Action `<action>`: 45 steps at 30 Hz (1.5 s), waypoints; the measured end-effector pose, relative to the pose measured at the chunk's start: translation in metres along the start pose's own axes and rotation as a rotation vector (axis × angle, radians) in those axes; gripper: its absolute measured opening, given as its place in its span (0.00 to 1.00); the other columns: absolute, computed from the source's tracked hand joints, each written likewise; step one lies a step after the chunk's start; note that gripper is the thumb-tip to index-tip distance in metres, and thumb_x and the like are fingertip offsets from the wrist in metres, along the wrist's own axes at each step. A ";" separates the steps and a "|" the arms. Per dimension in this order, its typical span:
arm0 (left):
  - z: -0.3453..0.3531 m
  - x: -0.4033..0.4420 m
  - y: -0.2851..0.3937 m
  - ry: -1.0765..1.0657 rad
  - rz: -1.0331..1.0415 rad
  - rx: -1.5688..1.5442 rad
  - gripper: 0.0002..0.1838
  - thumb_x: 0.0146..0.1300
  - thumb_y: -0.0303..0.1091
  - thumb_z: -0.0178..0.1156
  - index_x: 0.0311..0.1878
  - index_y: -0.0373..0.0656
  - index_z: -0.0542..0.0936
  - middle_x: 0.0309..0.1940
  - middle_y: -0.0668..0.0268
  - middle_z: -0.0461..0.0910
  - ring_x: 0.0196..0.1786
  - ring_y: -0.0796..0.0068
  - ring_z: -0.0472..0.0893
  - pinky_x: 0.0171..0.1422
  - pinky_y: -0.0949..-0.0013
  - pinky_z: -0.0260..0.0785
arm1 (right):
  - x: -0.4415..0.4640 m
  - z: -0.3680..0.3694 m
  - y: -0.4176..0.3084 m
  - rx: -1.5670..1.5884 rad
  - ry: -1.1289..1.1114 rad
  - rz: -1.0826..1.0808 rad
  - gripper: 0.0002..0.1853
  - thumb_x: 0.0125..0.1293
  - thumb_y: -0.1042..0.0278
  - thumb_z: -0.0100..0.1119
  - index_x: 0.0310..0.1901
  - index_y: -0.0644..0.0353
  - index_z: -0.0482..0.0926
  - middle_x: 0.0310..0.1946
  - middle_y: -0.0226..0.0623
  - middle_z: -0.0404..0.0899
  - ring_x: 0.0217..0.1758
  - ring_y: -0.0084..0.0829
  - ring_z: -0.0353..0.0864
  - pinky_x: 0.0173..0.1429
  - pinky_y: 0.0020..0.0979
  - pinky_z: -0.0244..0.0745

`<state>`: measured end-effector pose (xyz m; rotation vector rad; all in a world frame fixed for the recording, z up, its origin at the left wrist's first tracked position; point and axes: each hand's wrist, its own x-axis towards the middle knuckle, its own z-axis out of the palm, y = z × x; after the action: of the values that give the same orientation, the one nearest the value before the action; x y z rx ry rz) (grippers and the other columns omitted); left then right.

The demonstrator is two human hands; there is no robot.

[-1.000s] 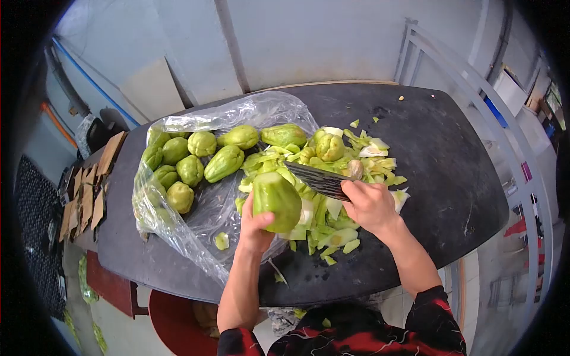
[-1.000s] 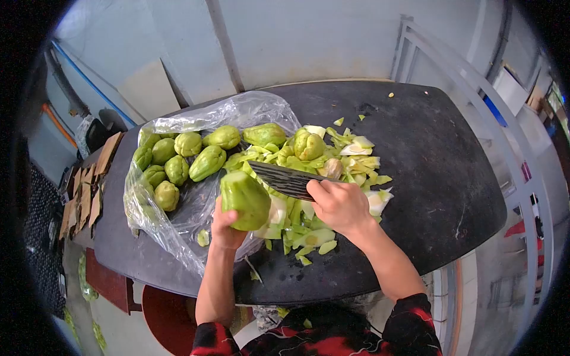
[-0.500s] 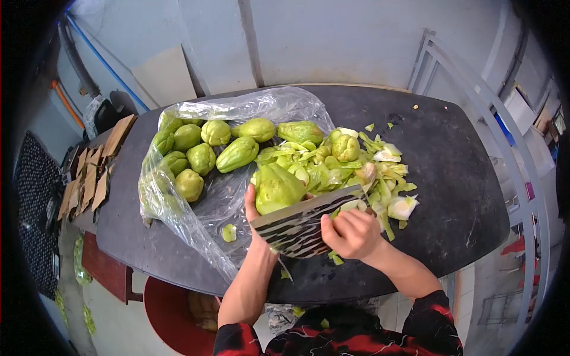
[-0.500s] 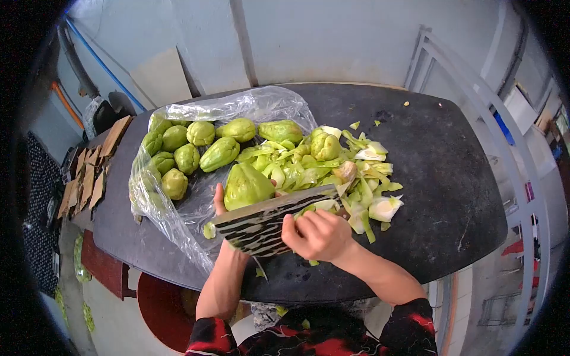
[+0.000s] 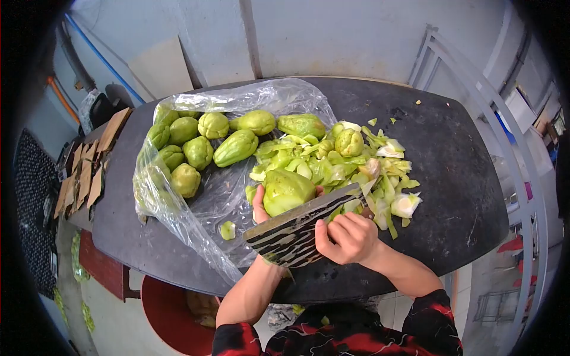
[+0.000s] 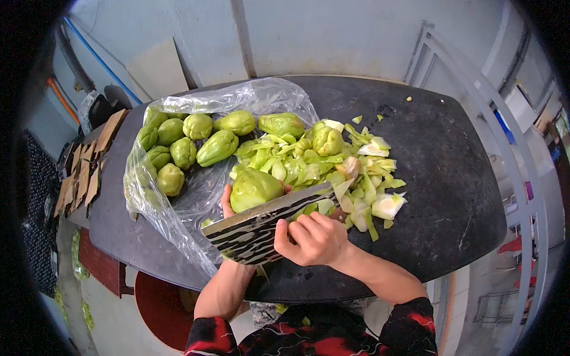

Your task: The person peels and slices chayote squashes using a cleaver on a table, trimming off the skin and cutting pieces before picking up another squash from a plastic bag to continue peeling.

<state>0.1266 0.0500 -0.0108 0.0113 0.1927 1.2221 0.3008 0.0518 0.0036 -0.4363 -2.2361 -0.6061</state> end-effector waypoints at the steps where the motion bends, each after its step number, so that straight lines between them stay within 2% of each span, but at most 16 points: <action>1: 0.000 0.000 0.000 -0.017 -0.016 -0.023 0.47 0.62 0.72 0.47 0.69 0.38 0.67 0.59 0.42 0.74 0.59 0.47 0.77 0.68 0.49 0.68 | 0.000 0.000 0.000 0.000 -0.001 0.001 0.07 0.59 0.76 0.58 0.39 0.63 0.75 0.17 0.25 0.62 0.18 0.21 0.67 0.20 0.23 0.61; 5: 0.000 0.000 -0.004 -0.085 -0.021 -0.029 0.46 0.63 0.71 0.47 0.69 0.38 0.66 0.59 0.43 0.74 0.60 0.48 0.77 0.68 0.49 0.68 | 0.001 -0.003 0.000 -0.002 -0.025 0.014 0.06 0.58 0.76 0.58 0.39 0.63 0.75 0.17 0.25 0.63 0.18 0.22 0.68 0.21 0.23 0.62; 7: -0.002 -0.001 -0.003 -0.006 0.022 0.036 0.44 0.64 0.70 0.47 0.67 0.39 0.69 0.59 0.47 0.75 0.60 0.49 0.77 0.68 0.48 0.68 | 0.000 -0.003 0.003 -0.003 -0.035 0.019 0.07 0.58 0.76 0.58 0.39 0.63 0.75 0.18 0.25 0.64 0.18 0.22 0.68 0.21 0.24 0.63; 9: -0.002 0.002 -0.004 0.190 0.209 0.131 0.42 0.64 0.70 0.47 0.65 0.41 0.72 0.59 0.50 0.76 0.59 0.50 0.77 0.67 0.49 0.69 | -0.003 -0.002 0.017 -0.021 -0.054 0.057 0.08 0.58 0.75 0.59 0.40 0.64 0.76 0.18 0.26 0.65 0.18 0.23 0.69 0.21 0.24 0.65; 10: 0.010 -0.002 -0.005 0.252 0.238 0.207 0.40 0.64 0.69 0.47 0.63 0.42 0.74 0.58 0.52 0.78 0.58 0.51 0.78 0.66 0.49 0.70 | -0.007 -0.002 0.023 0.013 -0.063 0.109 0.09 0.55 0.79 0.60 0.39 0.66 0.77 0.16 0.28 0.63 0.16 0.27 0.69 0.19 0.27 0.63; 13: 0.016 -0.003 -0.002 0.222 0.276 0.202 0.40 0.64 0.69 0.47 0.64 0.42 0.73 0.57 0.52 0.78 0.58 0.51 0.78 0.66 0.48 0.70 | -0.013 -0.001 0.027 0.002 -0.055 0.118 0.08 0.55 0.76 0.60 0.38 0.64 0.78 0.18 0.26 0.66 0.19 0.23 0.71 0.22 0.25 0.67; 17: 0.015 -0.005 0.000 0.249 0.276 0.264 0.40 0.63 0.69 0.49 0.64 0.42 0.73 0.57 0.52 0.78 0.58 0.52 0.78 0.64 0.49 0.70 | -0.006 -0.010 0.018 -0.011 -0.088 0.105 0.08 0.54 0.76 0.60 0.37 0.64 0.79 0.18 0.27 0.67 0.19 0.23 0.72 0.22 0.24 0.68; 19: 0.011 -0.004 0.000 0.189 0.254 0.275 0.39 0.63 0.67 0.50 0.64 0.43 0.73 0.58 0.54 0.77 0.59 0.54 0.77 0.66 0.49 0.69 | -0.009 -0.007 0.023 0.011 -0.093 0.123 0.08 0.55 0.76 0.59 0.37 0.64 0.79 0.17 0.28 0.67 0.19 0.24 0.73 0.22 0.26 0.69; 22: 0.011 0.001 0.004 0.230 0.298 0.222 0.37 0.63 0.65 0.51 0.65 0.45 0.73 0.60 0.59 0.76 0.62 0.57 0.76 0.68 0.51 0.67 | -0.020 -0.002 0.035 0.107 -0.109 0.228 0.07 0.55 0.76 0.59 0.37 0.64 0.79 0.17 0.28 0.68 0.19 0.26 0.74 0.22 0.27 0.70; 25: 0.010 -0.002 0.007 0.143 0.267 0.262 0.38 0.63 0.65 0.51 0.65 0.45 0.73 0.60 0.58 0.76 0.62 0.57 0.76 0.68 0.51 0.67 | -0.013 -0.013 0.031 0.065 -0.145 0.194 0.07 0.55 0.75 0.59 0.36 0.64 0.79 0.18 0.28 0.69 0.18 0.26 0.75 0.22 0.27 0.70; 29: 0.013 -0.008 0.002 0.084 0.209 0.324 0.37 0.63 0.64 0.52 0.66 0.45 0.72 0.60 0.58 0.77 0.61 0.57 0.76 0.67 0.53 0.68 | -0.009 -0.018 0.032 0.100 -0.078 0.139 0.05 0.57 0.75 0.59 0.35 0.65 0.79 0.17 0.28 0.69 0.18 0.26 0.74 0.21 0.27 0.70; 31: 0.010 -0.005 0.002 0.146 0.218 0.283 0.37 0.62 0.64 0.52 0.66 0.46 0.72 0.60 0.59 0.76 0.61 0.57 0.76 0.67 0.54 0.69 | -0.021 -0.008 0.042 0.119 -0.089 0.238 0.05 0.56 0.77 0.59 0.35 0.63 0.79 0.17 0.29 0.70 0.19 0.27 0.76 0.22 0.30 0.72; 35: 0.006 -0.003 0.007 0.164 0.244 0.276 0.39 0.61 0.64 0.52 0.67 0.45 0.71 0.61 0.57 0.76 0.61 0.56 0.76 0.66 0.56 0.69 | -0.016 -0.018 0.038 0.138 -0.118 0.255 0.05 0.55 0.77 0.59 0.35 0.63 0.79 0.17 0.29 0.70 0.18 0.27 0.76 0.23 0.30 0.73; 37: 0.009 -0.005 0.004 0.164 0.183 0.396 0.38 0.60 0.66 0.53 0.63 0.44 0.75 0.56 0.54 0.79 0.55 0.53 0.79 0.61 0.51 0.72 | -0.010 -0.023 0.032 0.145 -0.126 0.253 0.05 0.55 0.77 0.60 0.35 0.63 0.79 0.17 0.29 0.69 0.18 0.27 0.76 0.24 0.30 0.73; 38: 0.016 -0.009 -0.002 0.251 0.217 0.460 0.40 0.59 0.68 0.52 0.63 0.43 0.75 0.56 0.52 0.79 0.56 0.52 0.79 0.61 0.50 0.73 | -0.008 -0.024 0.030 0.157 -0.103 0.227 0.06 0.54 0.77 0.60 0.35 0.63 0.79 0.17 0.29 0.70 0.19 0.28 0.76 0.24 0.30 0.73; 45: 0.004 -0.002 0.002 0.170 0.173 0.405 0.40 0.59 0.66 0.52 0.64 0.43 0.74 0.57 0.54 0.78 0.56 0.55 0.79 0.60 0.51 0.73 | -0.023 -0.015 0.040 0.244 -0.081 0.287 0.09 0.50 0.77 0.61 0.35 0.62 0.79 0.17 0.28 0.69 0.19 0.28 0.77 0.23 0.31 0.74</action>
<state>0.1245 0.0495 -0.0069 0.2810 0.5958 1.3387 0.3434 0.0737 0.0068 -0.6496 -2.2325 -0.1664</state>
